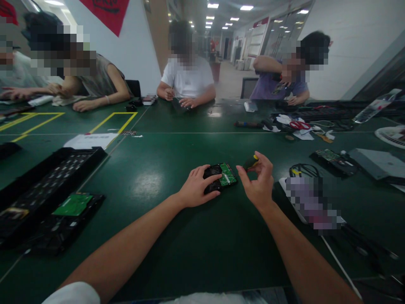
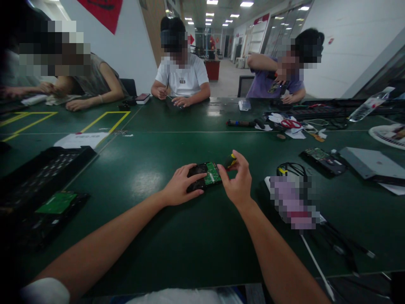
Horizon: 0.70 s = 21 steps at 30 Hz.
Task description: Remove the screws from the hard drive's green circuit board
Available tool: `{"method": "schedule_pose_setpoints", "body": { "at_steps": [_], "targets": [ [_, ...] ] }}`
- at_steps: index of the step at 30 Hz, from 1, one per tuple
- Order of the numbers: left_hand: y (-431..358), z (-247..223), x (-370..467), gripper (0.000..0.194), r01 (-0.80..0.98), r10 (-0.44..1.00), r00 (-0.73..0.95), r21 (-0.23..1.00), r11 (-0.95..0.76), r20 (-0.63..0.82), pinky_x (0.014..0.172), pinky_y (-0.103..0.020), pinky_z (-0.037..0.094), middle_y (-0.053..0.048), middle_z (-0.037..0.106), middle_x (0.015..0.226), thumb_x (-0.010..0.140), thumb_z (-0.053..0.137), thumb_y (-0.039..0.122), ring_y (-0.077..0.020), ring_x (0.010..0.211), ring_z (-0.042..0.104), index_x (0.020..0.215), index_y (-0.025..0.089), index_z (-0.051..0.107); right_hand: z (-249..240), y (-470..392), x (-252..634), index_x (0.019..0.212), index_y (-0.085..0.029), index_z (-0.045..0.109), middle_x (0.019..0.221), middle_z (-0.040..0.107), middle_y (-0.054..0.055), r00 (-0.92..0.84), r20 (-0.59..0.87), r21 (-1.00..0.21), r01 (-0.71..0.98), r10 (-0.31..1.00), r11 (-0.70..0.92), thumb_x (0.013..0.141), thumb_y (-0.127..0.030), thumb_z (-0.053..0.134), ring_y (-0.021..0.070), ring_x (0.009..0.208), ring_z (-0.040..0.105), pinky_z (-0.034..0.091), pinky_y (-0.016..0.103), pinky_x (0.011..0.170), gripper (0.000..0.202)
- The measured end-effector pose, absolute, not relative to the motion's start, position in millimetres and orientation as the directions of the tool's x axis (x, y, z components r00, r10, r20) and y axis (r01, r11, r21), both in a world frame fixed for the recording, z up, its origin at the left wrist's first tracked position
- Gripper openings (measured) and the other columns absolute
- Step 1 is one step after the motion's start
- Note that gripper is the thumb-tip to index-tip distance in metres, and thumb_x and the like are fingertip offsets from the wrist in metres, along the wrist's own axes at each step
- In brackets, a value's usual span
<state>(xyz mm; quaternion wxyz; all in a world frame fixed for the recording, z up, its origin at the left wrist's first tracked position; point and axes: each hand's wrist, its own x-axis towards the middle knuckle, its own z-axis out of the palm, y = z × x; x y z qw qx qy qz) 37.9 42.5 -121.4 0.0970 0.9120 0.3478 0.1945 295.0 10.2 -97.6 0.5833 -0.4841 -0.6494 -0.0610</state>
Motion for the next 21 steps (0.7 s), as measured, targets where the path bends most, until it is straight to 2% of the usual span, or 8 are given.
{"method": "schedule_pose_setpoints", "body": {
  "at_steps": [4,8,12,15,17,21],
  "targets": [
    [41.5,-121.6,38.7,0.064,0.602,0.674,0.68,0.304,-0.738,0.289,0.118,-0.063,0.036,-0.018,0.034,0.161,0.098,0.061,0.061,-0.0425,0.149,0.037,0.155,0.035,0.053,-95.1,8.3,294.6,0.155,-0.029,0.044,0.134,0.067,0.012,0.134,0.79,-0.51,0.685,0.598,0.521,0.095,-0.033,0.073,0.0225,0.091,0.075,0.069,0.044,0.081,0.066],
    [41.1,-121.7,40.1,0.064,0.614,0.686,0.667,0.308,-0.727,0.29,0.118,-0.064,0.035,-0.016,0.034,0.162,0.097,0.063,0.061,-0.0427,0.148,0.037,0.155,0.037,0.054,-93.9,7.3,289.3,0.162,-0.029,0.032,0.135,0.069,0.013,0.107,0.747,-0.585,0.576,0.657,0.571,0.102,-0.027,0.062,0.024,0.101,0.078,0.067,0.048,0.093,0.067],
    [42.7,-122.4,41.1,0.064,0.616,0.691,0.659,0.314,-0.723,0.297,0.118,-0.064,0.035,-0.016,0.034,0.163,0.097,0.062,0.062,-0.0431,0.149,0.035,0.155,0.036,0.055,-97.3,10.0,289.6,0.159,-0.03,0.036,0.127,0.071,0.011,0.169,0.767,-0.577,0.603,0.619,0.551,0.097,-0.029,0.071,0.0241,0.096,0.077,0.069,0.045,0.084,0.071],
    [43.2,-122.4,41.5,0.064,0.61,0.686,0.662,0.316,-0.727,0.301,0.118,-0.064,0.035,-0.017,0.035,0.162,0.098,0.061,0.062,-0.0434,0.15,0.035,0.156,0.035,0.054,-99.4,11.9,294.2,0.155,-0.031,0.043,0.131,0.069,0.011,0.194,0.785,-0.548,0.66,0.588,0.514,0.092,-0.033,0.078,0.0224,0.085,0.074,0.069,0.044,0.075,0.073],
    [42.6,-121.8,41.9,0.064,0.61,0.687,0.661,0.315,-0.727,0.304,0.119,-0.064,0.035,-0.016,0.036,0.162,0.098,0.061,0.061,-0.0433,0.15,0.035,0.156,0.035,0.053,-99.1,11.8,296.5,0.155,-0.031,0.043,0.133,0.068,0.012,0.185,0.786,-0.539,0.672,0.59,0.507,0.093,-0.033,0.077,0.0219,0.085,0.074,0.068,0.044,0.076,0.071],
    [40.8,-120.9,42.7,0.063,0.618,0.69,0.661,0.307,-0.724,0.295,0.119,-0.064,0.034,-0.016,0.035,0.163,0.098,0.061,0.06,-0.0427,0.15,0.035,0.156,0.036,0.053,-96.3,10.3,296.8,0.159,-0.031,0.039,0.134,0.068,0.012,0.147,0.767,-0.555,0.639,0.624,0.532,0.099,-0.028,0.066,0.024,0.097,0.076,0.067,0.047,0.089,0.066]
  ]
}}
